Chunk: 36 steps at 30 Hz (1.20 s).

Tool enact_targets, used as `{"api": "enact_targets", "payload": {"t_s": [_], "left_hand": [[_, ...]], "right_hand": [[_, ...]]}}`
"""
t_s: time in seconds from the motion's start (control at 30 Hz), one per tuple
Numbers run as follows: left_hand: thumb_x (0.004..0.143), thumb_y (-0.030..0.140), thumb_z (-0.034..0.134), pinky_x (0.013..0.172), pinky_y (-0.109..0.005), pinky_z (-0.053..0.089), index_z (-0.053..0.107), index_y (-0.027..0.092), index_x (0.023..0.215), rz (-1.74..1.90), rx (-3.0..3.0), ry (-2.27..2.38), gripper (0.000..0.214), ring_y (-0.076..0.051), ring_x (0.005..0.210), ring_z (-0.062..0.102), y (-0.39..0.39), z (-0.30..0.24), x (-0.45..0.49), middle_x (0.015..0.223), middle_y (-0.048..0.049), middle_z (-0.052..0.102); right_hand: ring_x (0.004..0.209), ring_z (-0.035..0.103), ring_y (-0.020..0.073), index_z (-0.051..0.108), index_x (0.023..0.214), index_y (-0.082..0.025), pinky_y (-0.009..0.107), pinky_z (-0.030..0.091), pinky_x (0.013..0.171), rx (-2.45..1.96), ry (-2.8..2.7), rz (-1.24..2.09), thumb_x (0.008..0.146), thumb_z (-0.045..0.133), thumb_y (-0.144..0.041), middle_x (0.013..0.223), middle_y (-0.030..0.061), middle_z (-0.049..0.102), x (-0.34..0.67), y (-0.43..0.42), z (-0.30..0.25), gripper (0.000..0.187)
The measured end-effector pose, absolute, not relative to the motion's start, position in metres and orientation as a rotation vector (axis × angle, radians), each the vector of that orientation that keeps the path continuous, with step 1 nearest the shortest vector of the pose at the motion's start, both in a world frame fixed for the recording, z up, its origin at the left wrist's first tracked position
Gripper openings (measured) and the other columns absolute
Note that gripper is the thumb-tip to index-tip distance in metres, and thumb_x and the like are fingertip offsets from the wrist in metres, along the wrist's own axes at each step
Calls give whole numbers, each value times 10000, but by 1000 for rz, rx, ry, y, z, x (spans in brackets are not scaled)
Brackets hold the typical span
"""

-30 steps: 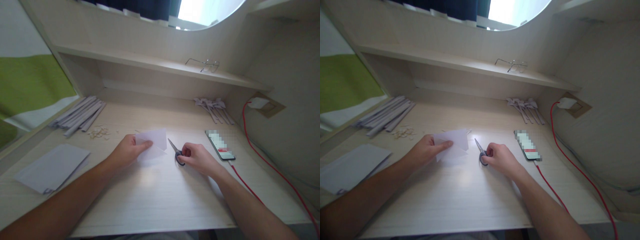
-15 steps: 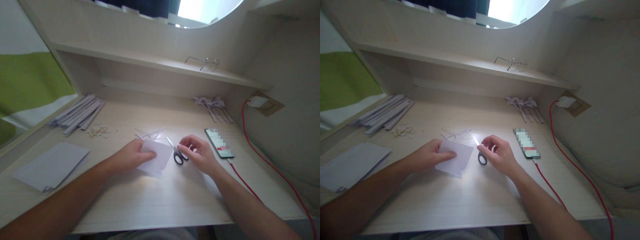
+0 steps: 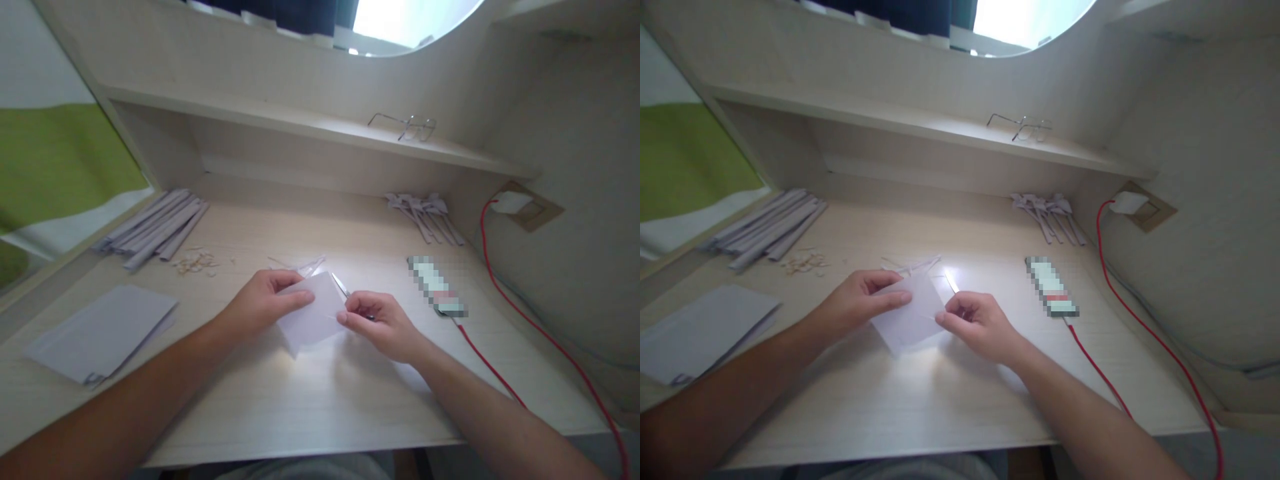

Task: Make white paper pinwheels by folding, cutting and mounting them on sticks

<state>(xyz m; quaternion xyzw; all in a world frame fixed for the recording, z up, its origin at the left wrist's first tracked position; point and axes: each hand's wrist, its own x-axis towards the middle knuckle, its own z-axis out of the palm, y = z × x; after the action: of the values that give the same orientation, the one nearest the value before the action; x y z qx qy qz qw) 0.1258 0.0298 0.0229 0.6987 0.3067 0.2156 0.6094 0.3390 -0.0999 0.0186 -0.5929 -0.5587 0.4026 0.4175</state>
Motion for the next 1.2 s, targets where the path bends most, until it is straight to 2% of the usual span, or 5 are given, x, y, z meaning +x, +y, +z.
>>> {"api": "enact_targets", "payload": {"t_s": [0.17, 0.3, 0.57, 0.8, 1.2], "left_hand": [[742, 395, 826, 649, -267, 495, 782, 170, 983, 585, 1353, 619, 333, -186, 708, 660, 28, 18, 129, 861, -58, 750], [719, 382, 837, 707, -283, 517, 772, 150, 914, 552, 1322, 543, 310, -197, 748, 676, 25, 15, 132, 861, -65, 762], [741, 374, 806, 588, -240, 479, 770, 148, 860, 603, 1452, 770, 257, -164, 643, 649, 15, 21, 138, 764, -20, 761], [731, 364, 806, 605, -254, 503, 767, 133, 876, 630, 1413, 833, 276, -166, 638, 653, 16, 22, 135, 763, -24, 761], [649, 332, 840, 655, -267, 527, 780, 141, 926, 512, 1424, 843, 341, -191, 722, 700, 19, 21, 137, 851, -41, 794]], "right_hand": [[575, 508, 127, 665, 737, -174, 264, 367, 565, -1415, -1222, 1077, 852, 757, -468, 614, -8, 604, 338, -97, 14, 328], [544, 511, 118, 650, 722, -177, 265, 389, 571, -1346, -1101, 1101, 842, 776, -452, 576, -21, 603, 337, -95, 12, 325], [625, 571, 125, 689, 783, -173, 266, 433, 610, -1366, -1277, 934, 900, 750, -389, 677, 1, 643, 329, -101, 3, 253], [717, 667, 150, 629, 1199, -251, 297, 539, 648, -1099, -1346, 813, 973, 642, -230, 912, 28, 720, 336, -104, 7, 227], [811, 682, 166, 757, 983, -191, 302, 542, 731, -1165, -1852, 542, 914, 658, -73, 921, 61, 761, 344, -103, 20, 169]]}}
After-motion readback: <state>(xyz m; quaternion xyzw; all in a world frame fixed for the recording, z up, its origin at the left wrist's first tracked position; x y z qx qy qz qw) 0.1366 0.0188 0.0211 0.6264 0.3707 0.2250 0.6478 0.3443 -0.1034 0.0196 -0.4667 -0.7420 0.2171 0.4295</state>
